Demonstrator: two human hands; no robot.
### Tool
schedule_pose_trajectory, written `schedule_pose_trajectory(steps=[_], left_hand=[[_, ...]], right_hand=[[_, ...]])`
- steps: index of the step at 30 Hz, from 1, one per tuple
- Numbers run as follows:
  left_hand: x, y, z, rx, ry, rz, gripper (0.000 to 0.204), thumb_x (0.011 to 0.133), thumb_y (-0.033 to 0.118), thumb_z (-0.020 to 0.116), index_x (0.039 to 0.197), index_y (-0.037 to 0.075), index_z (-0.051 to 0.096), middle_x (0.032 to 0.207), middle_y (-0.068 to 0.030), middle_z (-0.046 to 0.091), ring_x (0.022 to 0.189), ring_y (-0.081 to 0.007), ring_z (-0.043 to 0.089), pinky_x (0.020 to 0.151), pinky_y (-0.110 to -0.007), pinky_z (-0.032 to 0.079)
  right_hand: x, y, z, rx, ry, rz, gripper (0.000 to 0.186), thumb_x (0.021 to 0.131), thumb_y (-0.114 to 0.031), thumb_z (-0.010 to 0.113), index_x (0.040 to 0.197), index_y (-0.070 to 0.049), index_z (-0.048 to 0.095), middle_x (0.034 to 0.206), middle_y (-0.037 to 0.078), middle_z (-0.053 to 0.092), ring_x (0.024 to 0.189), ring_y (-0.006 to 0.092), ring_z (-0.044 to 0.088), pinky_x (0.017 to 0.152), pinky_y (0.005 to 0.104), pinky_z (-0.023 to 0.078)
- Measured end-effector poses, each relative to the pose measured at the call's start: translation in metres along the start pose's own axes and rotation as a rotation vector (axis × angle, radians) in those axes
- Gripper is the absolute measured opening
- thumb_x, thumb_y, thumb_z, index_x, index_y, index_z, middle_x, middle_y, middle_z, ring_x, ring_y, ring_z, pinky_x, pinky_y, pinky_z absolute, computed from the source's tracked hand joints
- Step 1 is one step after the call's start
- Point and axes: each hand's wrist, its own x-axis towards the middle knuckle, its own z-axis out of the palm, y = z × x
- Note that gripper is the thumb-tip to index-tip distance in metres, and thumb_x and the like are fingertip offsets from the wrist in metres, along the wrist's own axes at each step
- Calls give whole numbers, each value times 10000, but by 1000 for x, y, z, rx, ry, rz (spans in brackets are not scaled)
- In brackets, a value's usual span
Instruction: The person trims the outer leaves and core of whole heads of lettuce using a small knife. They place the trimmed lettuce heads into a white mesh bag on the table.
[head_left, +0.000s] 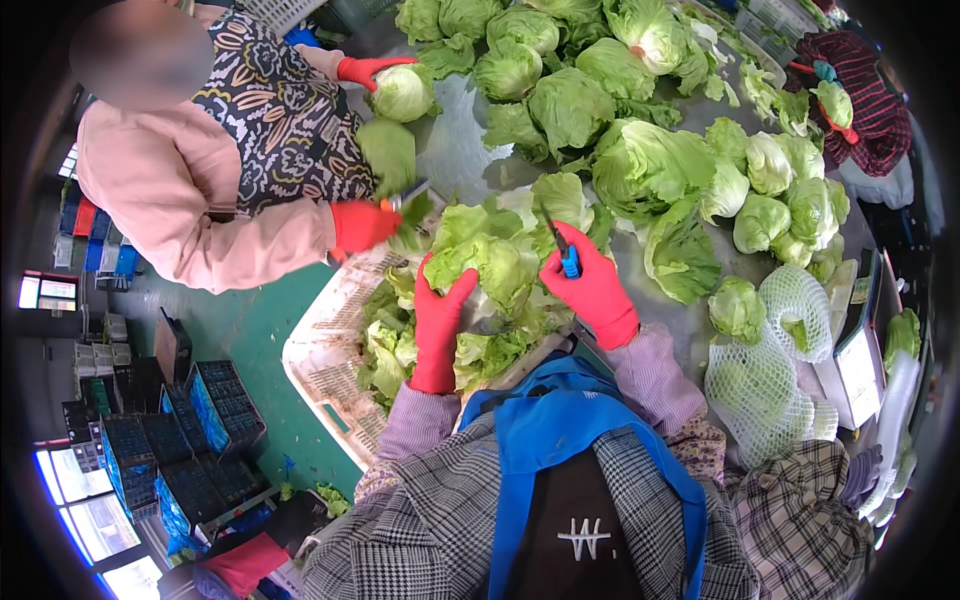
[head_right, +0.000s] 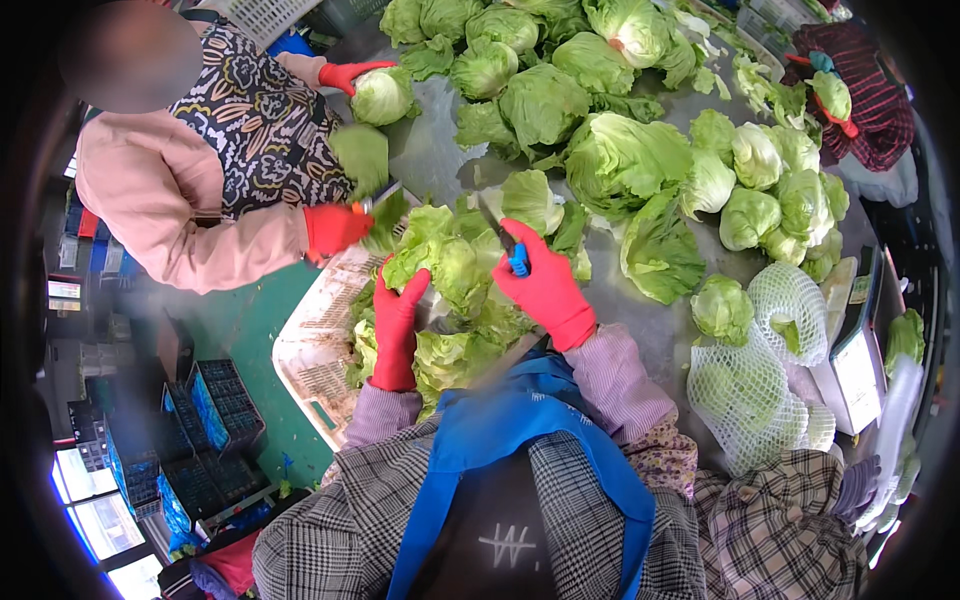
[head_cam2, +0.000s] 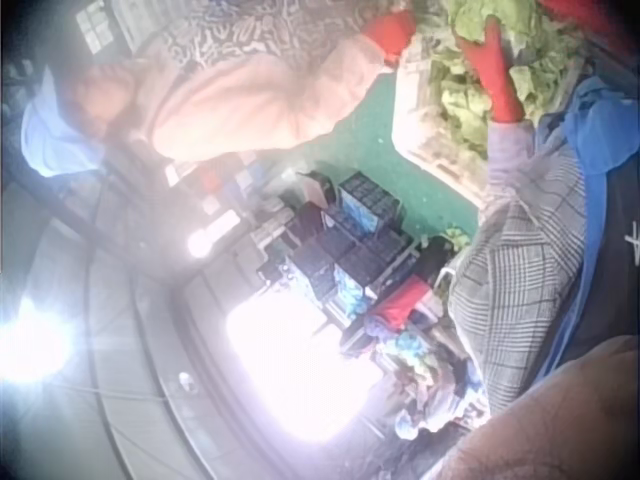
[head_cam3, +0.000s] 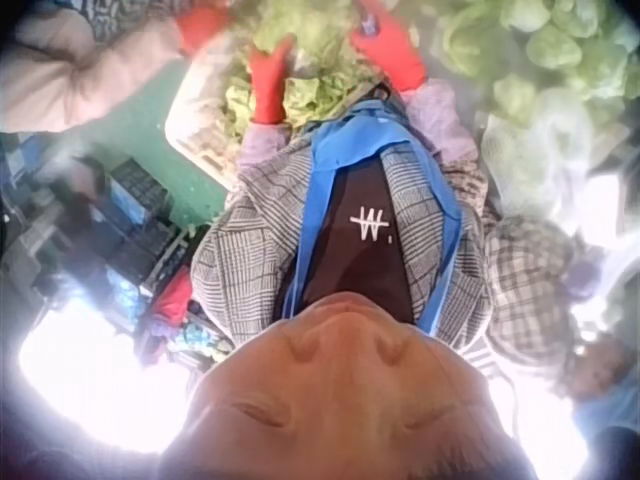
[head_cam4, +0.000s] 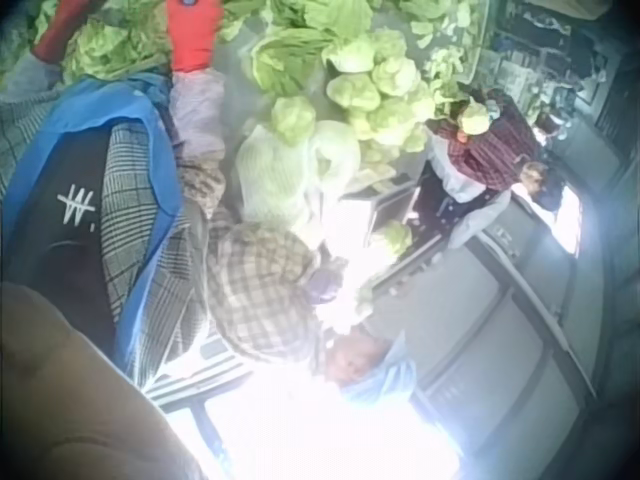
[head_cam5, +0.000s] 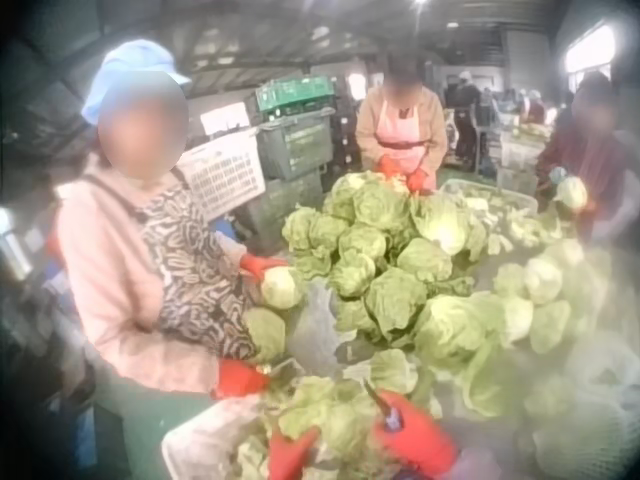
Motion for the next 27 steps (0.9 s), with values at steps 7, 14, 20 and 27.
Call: schedule_pose_trajectory(steps=[7,14,20,27], left_hand=[[-2,3,9,102,81,-71,659,722,147,764,1271,7,426,1119,-107,587,968,-182,581,819,-299,472],[4,-3,7,58,1,-8,662,717,155,768,1264,-1,430,1121,-111,584,972,-183,579,823,-306,473],[4,-12,3,111,-29,7,724,701,167,778,1295,-15,407,1156,-124,569,1015,-196,566,861,-320,460],[4,-16,-10,-163,-220,-106,710,721,140,739,1321,-14,393,1215,-111,548,1100,-213,532,951,-334,410]], right_hand=[[-13,-7,25,-281,-44,-328,722,727,-83,710,1369,-102,381,691,40,522,601,169,525,615,277,469],[-6,1,15,-114,-13,-206,639,733,-84,674,1320,-117,424,696,36,529,607,197,543,604,299,467],[13,20,-2,-137,165,-1,550,714,-89,658,1239,-129,497,686,52,555,594,163,558,609,298,475],[25,76,-21,-112,277,143,550,697,-116,688,1214,-49,513,722,25,603,631,117,567,656,269,493]])
